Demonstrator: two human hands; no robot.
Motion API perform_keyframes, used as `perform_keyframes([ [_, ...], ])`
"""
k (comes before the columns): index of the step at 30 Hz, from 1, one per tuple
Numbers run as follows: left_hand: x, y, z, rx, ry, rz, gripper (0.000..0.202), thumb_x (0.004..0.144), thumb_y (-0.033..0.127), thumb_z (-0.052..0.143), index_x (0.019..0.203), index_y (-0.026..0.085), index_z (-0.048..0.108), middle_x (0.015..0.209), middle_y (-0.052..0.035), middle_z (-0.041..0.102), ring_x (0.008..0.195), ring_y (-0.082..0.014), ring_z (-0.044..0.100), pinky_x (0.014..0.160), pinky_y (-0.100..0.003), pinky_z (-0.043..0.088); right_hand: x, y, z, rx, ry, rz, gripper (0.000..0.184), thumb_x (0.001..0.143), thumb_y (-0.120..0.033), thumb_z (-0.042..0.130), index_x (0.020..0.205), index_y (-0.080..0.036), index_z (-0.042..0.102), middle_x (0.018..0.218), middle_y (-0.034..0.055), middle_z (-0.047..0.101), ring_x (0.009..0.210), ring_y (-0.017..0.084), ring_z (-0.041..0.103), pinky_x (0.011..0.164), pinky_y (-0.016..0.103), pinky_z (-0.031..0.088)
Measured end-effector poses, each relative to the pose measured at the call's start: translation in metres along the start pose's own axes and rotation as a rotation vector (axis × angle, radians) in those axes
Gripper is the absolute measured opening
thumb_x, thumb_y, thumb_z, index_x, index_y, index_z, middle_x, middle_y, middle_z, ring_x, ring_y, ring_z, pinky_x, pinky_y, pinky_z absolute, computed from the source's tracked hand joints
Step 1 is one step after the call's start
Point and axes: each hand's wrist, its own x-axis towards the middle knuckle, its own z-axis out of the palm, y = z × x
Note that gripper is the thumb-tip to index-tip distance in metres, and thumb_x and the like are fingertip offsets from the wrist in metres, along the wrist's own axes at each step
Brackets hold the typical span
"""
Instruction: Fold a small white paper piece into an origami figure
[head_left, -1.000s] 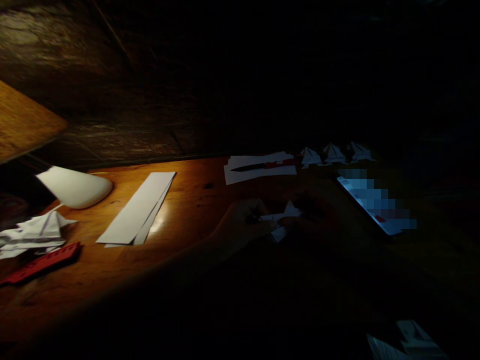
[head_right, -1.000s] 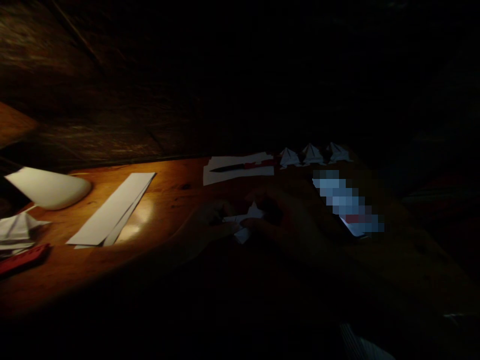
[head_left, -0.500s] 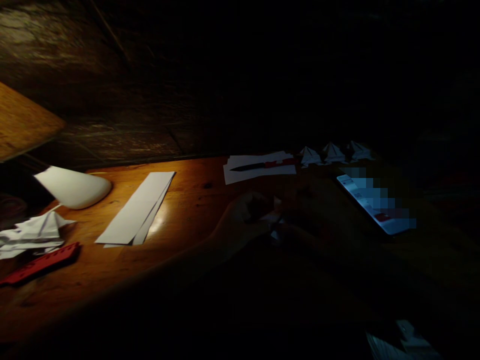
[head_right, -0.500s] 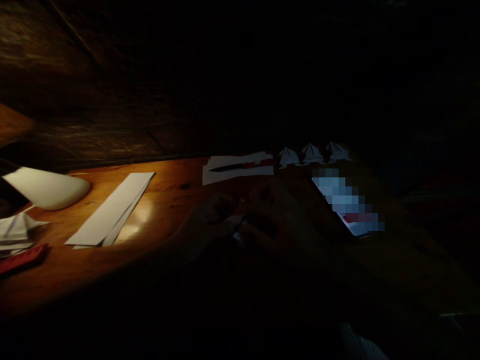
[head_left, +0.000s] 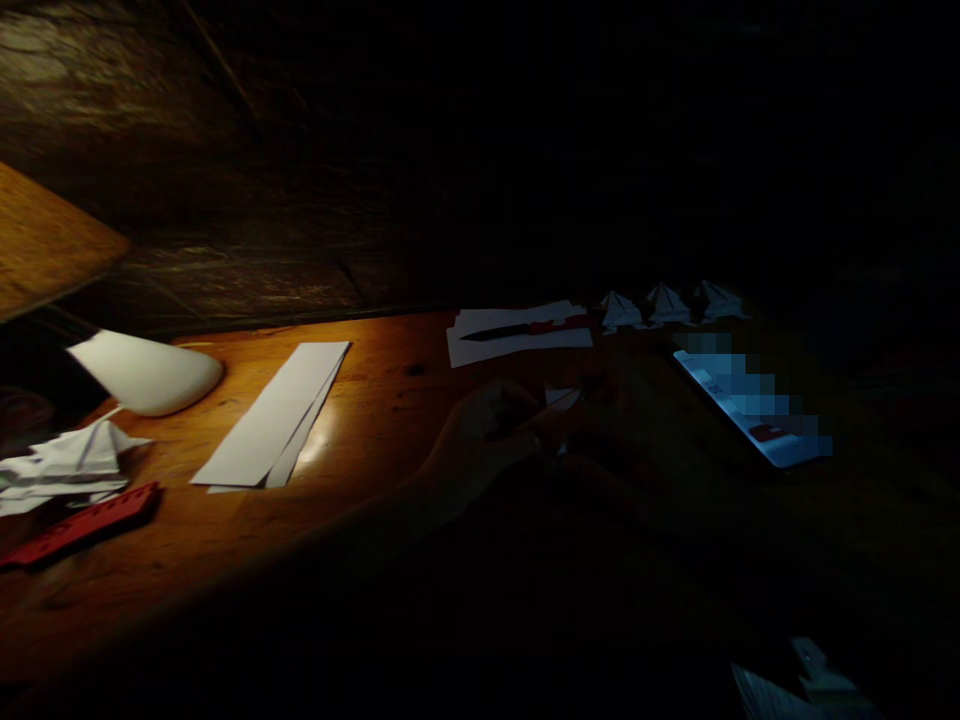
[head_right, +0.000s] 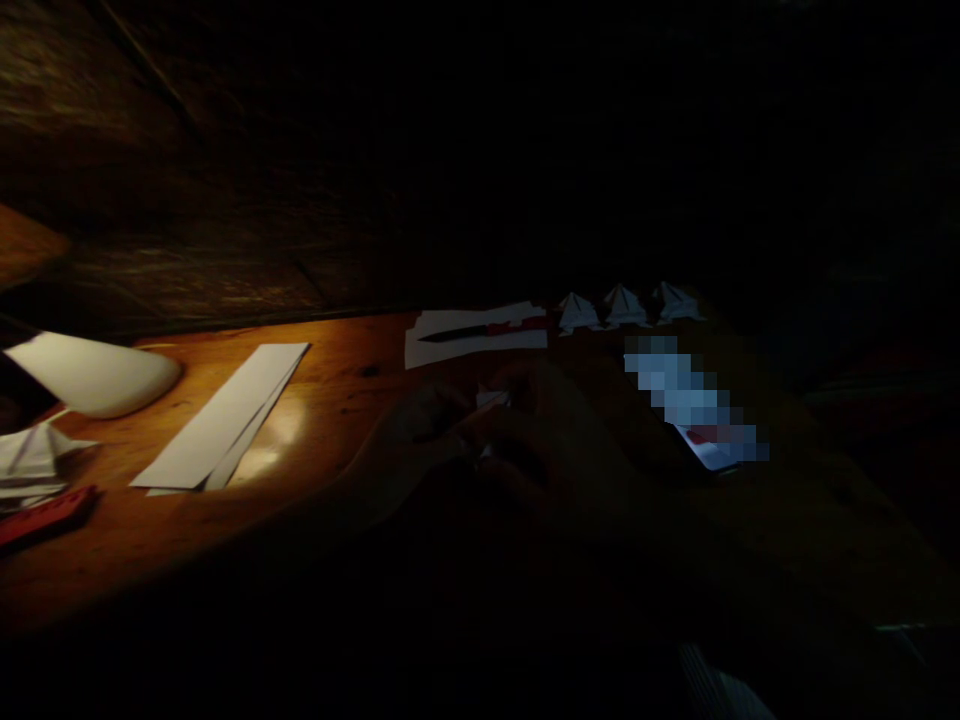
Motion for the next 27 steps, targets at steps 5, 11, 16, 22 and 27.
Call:
perform_keyframes([
  [5, -0.0003, 0.0001, -0.0011, -0.003, -0.023, -0.002, 0.034, 0.073, 0.017, 0.081, 0.100, 0.017, 0.061, 0.092, -0.0015, 0.070, 0.081, -0.0142, 0.066, 0.073, -0.025, 0.050, 0.0008, -0.0002, -0.0011, -0.035, -0.023, -0.024, 0.018, 0.093, -0.029, 0.069, 0.112, -0.025, 0.069, 0.138, 0.0117, 0.052, 0.128, 0.031, 0.049, 0.098, 0.048, 0.047],
  [11, 0.0024, -0.0035, -0.0041, -0.028, -0.032, -0.028, 0.031, 0.075, 0.018, 0.080, 0.100, 0.017, 0.062, 0.093, -0.0020, 0.070, 0.082, -0.0148, 0.066, 0.073, -0.027, 0.051, -0.0007, 0.0012, -0.0016, 0.040, -0.038, -0.017, 0.009, 0.094, -0.031, 0.068, 0.101, -0.025, 0.067, 0.133, 0.0088, 0.057, 0.126, 0.029, 0.053, 0.099, 0.046, 0.048],
  [16, 0.0061, -0.0025, -0.0048, -0.139, -0.061, -0.092, 0.034, 0.069, 0.014, 0.082, 0.097, 0.017, 0.063, 0.091, -0.0007, 0.069, 0.077, -0.0134, 0.065, 0.068, -0.025, 0.052, -0.0019, 0.0026, -0.0006, 0.107, -0.019, 0.010, 0.008, 0.094, -0.032, 0.071, 0.095, -0.025, 0.073, 0.137, 0.0075, 0.058, 0.131, 0.030, 0.053, 0.107, 0.048, 0.046],
  [22, 0.0048, 0.0001, -0.0032, -0.136, -0.079, -0.090, 0.033, 0.068, 0.013, 0.082, 0.095, 0.017, 0.063, 0.091, -0.0001, 0.069, 0.078, -0.0128, 0.065, 0.068, -0.024, 0.052, -0.0019, -0.0011, -0.0031, 0.262, -0.057, 0.098, 0.010, 0.094, -0.032, 0.070, 0.089, -0.023, 0.072, 0.137, 0.0076, 0.061, 0.128, 0.030, 0.058, 0.109, 0.049, 0.047],
  [27, 0.0038, 0.0002, -0.0033, -0.135, -0.084, -0.098, 0.035, 0.068, 0.016, 0.085, 0.094, 0.017, 0.063, 0.091, -0.0007, 0.068, 0.079, -0.0138, 0.065, 0.069, -0.025, 0.052, -0.0032, -0.0022, -0.0030, 0.301, -0.080, 0.135, 0.018, 0.098, -0.035, 0.065, 0.084, -0.024, 0.070, 0.095, 0.0061, 0.068, 0.114, 0.029, 0.064, 0.103, 0.049, 0.048],
])
